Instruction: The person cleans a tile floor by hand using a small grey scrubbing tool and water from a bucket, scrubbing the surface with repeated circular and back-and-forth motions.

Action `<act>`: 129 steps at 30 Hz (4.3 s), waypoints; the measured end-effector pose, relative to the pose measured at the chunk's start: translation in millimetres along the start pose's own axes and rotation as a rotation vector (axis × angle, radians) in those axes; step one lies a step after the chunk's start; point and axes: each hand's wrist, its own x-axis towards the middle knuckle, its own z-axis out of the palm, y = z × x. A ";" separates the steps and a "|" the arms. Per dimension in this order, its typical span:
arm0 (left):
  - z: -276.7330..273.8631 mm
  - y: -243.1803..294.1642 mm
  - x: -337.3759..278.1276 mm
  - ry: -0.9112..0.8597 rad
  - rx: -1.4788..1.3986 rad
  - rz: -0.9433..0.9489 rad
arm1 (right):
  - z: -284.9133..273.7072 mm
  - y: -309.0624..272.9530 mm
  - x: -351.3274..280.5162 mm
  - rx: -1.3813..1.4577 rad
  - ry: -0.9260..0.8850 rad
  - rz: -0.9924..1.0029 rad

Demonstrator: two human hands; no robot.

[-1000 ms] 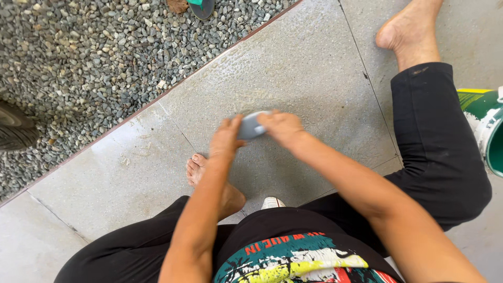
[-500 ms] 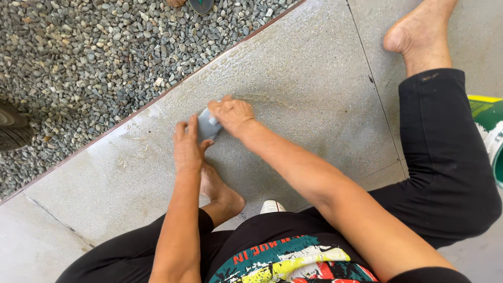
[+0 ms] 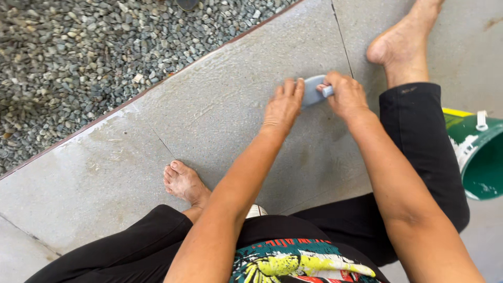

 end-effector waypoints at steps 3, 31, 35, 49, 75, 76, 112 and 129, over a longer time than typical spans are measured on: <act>-14.3 -34.2 -27.9 -0.098 -0.051 -0.026 | 14.3 -34.3 1.9 0.076 0.021 -0.054; -32.9 -90.0 -146.4 -0.338 0.044 -0.209 | 57.4 -153.6 -73.1 0.128 -0.080 -0.111; -45.2 -117.7 -186.4 -0.372 0.149 -0.336 | 69.4 -206.5 -65.0 0.055 -0.218 -0.220; -20.9 -3.4 -149.6 -0.144 0.231 0.028 | 38.4 -94.1 -138.1 0.058 -0.277 0.125; 3.6 3.0 -44.7 -0.133 0.123 0.051 | 24.1 -11.6 -68.0 0.200 0.000 0.038; 1.2 -10.6 -63.9 -0.152 0.121 0.053 | 38.7 -28.5 -74.4 0.207 -0.014 0.048; 21.9 -47.7 -192.8 -0.496 0.128 0.111 | 100.8 -80.1 -168.7 0.061 -0.374 -0.173; -20.0 -55.6 -105.0 -0.260 -0.046 -0.159 | 48.9 -90.8 -64.9 0.125 -0.092 -0.056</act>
